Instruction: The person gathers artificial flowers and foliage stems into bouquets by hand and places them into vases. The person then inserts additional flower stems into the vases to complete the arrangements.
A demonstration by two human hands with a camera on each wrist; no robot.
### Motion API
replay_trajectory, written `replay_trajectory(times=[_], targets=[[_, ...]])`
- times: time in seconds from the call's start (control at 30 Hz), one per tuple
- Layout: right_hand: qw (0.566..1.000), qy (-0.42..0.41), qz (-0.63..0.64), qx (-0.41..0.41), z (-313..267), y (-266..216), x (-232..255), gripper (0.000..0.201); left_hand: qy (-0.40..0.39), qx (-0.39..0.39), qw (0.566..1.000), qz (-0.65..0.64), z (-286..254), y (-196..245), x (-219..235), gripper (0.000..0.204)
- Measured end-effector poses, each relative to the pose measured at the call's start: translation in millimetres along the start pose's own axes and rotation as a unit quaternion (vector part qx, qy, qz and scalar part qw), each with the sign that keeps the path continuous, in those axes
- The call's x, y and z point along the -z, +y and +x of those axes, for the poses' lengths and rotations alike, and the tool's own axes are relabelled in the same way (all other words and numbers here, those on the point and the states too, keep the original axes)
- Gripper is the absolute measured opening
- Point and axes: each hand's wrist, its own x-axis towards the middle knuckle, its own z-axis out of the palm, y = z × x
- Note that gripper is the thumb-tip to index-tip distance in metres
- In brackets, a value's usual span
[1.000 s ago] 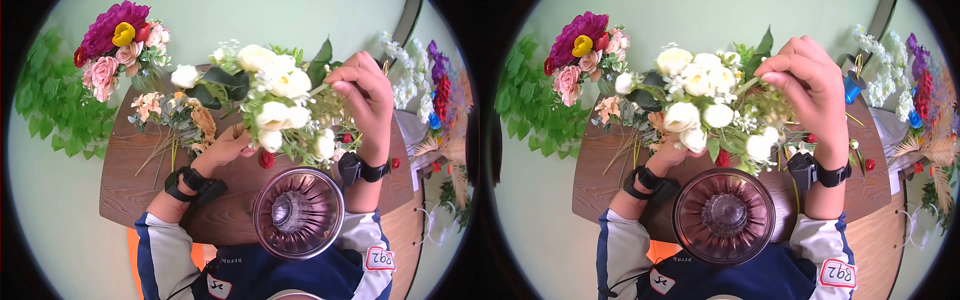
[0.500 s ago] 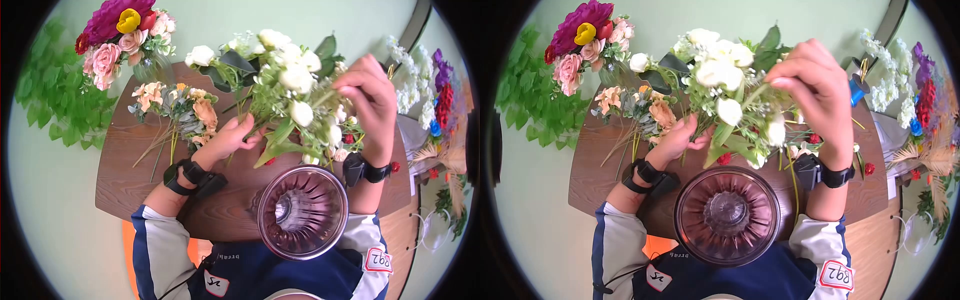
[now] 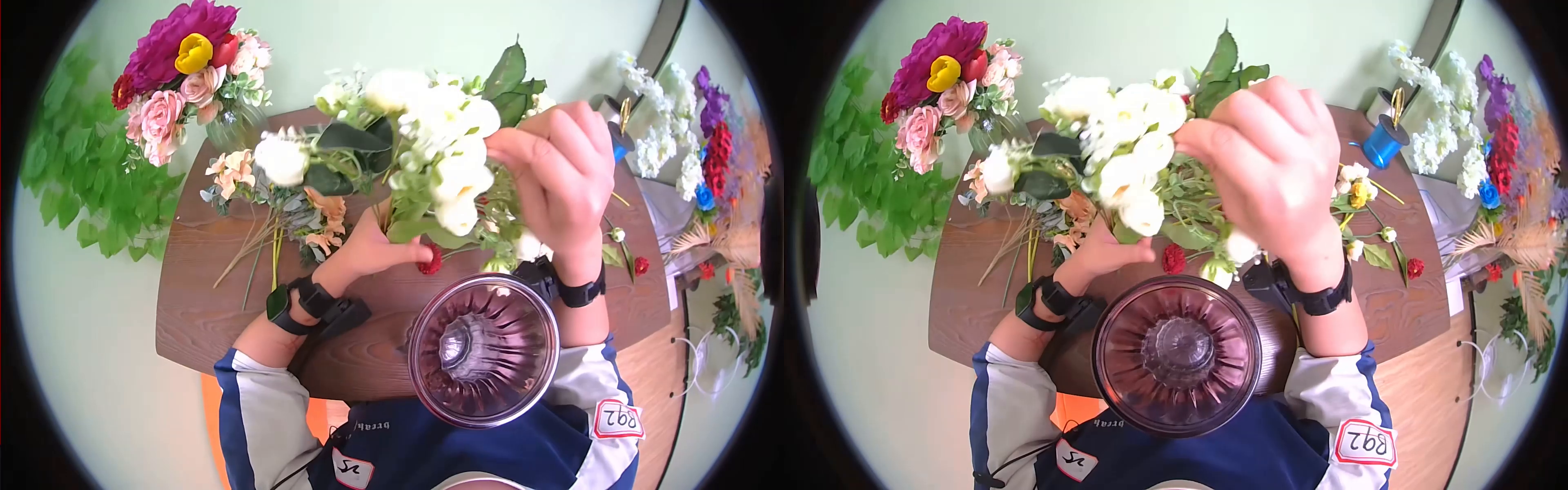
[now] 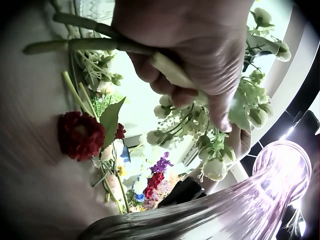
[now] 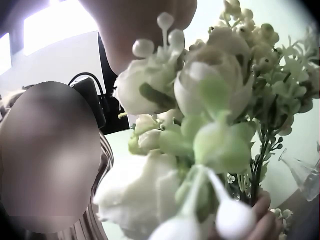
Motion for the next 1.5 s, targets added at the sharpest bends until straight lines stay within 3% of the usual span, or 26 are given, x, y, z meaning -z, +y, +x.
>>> replay_trajectory(times=[0.1, 0.27, 0.33, 0.37, 0.43, 0.5, 0.57, 0.6, 0.67, 0.7, 0.73, 0.77, 0.83, 0.87, 0.9, 0.97, 1.0, 1.03, 1.1, 1.17, 1.3, 1.37, 1.4, 1.43, 1.47, 1.5], targets=[[1.000, 0.003, -0.020, 0.015, 0, -9, -1, 0.013, 0.034, -0.019, 0.997, -0.065, 2, -1, -7, 0.052], [0.999, -0.027, -0.029, 0.005, 1, -22, 6, 0.021, 0.100, -0.043, 0.992, 0.058, 2, 9, -14, 0.043], [0.999, -0.048, -0.023, -0.001, 4, -30, 8, 0.023, 0.078, 0.151, 0.985, 0.038, 3, 14, -11, 0.042], [0.999, -0.048, -0.022, -0.002, 5, -34, 8, 0.023, 0.104, 0.096, 0.980, 0.142, 0, 7, -12, 0.041], [0.999, -0.031, 0.033, -0.023, 5, -38, 7, 0.027, 0.151, -0.067, 0.985, 0.049, 3, 3, -16, 0.034], [0.996, -0.061, 0.059, -0.022, 4, -33, 9, 0.021, 0.181, -0.096, 0.978, 0.034, 9, -46, -4, 0.025], [0.986, -0.020, 0.164, 0.024, 10, -26, 12, 0.022, 0.210, -0.221, 0.911, 0.278, 20, -119, 26, 0.013], [0.981, -0.046, 0.183, 0.047, 8, -16, 17, 0.039, 0.209, -0.221, 0.911, 0.279, 16, -108, 28, 0.013], [0.982, -0.004, 0.189, 0.023, 6, -9, 17, 0.043, 0.195, -0.033, 0.980, 0.020, 1, -49, 24, 0.008], [0.980, 0.037, 0.196, -0.001, 5, -6, 18, 0.048, 0.181, 0.063, 0.975, -0.112, -5, -25, 20, 0.007], [0.982, 0.040, 0.182, -0.011, 3, -2, 20, 0.050, 0.215, 0.007, 0.966, -0.145, -4, -12, 9, 0.005], [0.985, 0.052, 0.160, -0.028, 1, -2, 20, 0.049, 0.195, -0.062, 0.965, 0.165, -5, -30, 27, 0.007], [0.982, 0.064, 0.164, -0.072, -2, 1, 20, 0.043, 0.175, -0.116, 0.977, 0.048, -13, -68, 40, 0.028], [0.981, 0.066, 0.166, -0.072, -3, 5, 18, 0.043, 0.048, 0.016, 0.961, -0.271, -25, -40, 38, 0.038], [0.977, 0.070, 0.183, -0.080, -5, 10, 13, 0.030, -0.051, -0.019, 0.944, -0.326, -22, -98, 69, 0.046], [0.973, 0.076, 0.201, -0.088, -8, 10, 6, 0.017, 0.026, 0.041, 0.980, -0.194, -37, -37, 48, 0.045], [0.962, 0.052, 0.227, -0.140, -9, 8, 2, 0.014, -0.028, -0.076, 0.990, -0.118, -32, -33, 50, 0.046], [0.948, 0.027, 0.252, -0.192, -10, 5, -2, 0.012, -0.028, -0.076, 0.990, -0.117, -31, -27, 44, 0.046], [0.938, 0.004, 0.262, -0.225, -16, 2, -14, 0.019, 0.104, 0.029, 0.985, -0.133, -28, -10, 21, 0.017], [0.838, -0.007, 0.389, -0.383, -24, -3, -30, 0.029, 0.168, 0.081, 0.973, -0.139, -26, 4, 13, 0.007], [0.682, -0.189, 0.566, -0.423, -46, -3, -49, 0.050, 0.108, -0.021, 0.966, -0.234, -16, -13, 24, 0.009], [0.653, -0.202, 0.640, -0.352, -44, -8, -45, 0.054, 0.151, -0.038, 0.985, 0.069, -2, -98, 48, 0.009], [0.501, -0.247, 0.692, -0.458, -42, -14, -29, 0.051, 0.117, 0.002, 0.992, 0.057, -1, -67, 37, 0.013], [0.460, -0.166, 0.722, -0.489, -102, -18, -40, 0.045, 0.119, -0.001, 0.991, 0.055, 0, -66, 37, 0.013], [0.512, -0.209, 0.743, -0.376, -117, -17, -51, 0.039, 0.121, -0.003, 0.991, 0.050, -15, -65, 50, 0.013], [0.513, -0.210, 0.742, -0.376, -121, -15, -52, 0.039, 0.122, -0.005, 0.991, 0.047, 10, -62, 40, 0.013]])
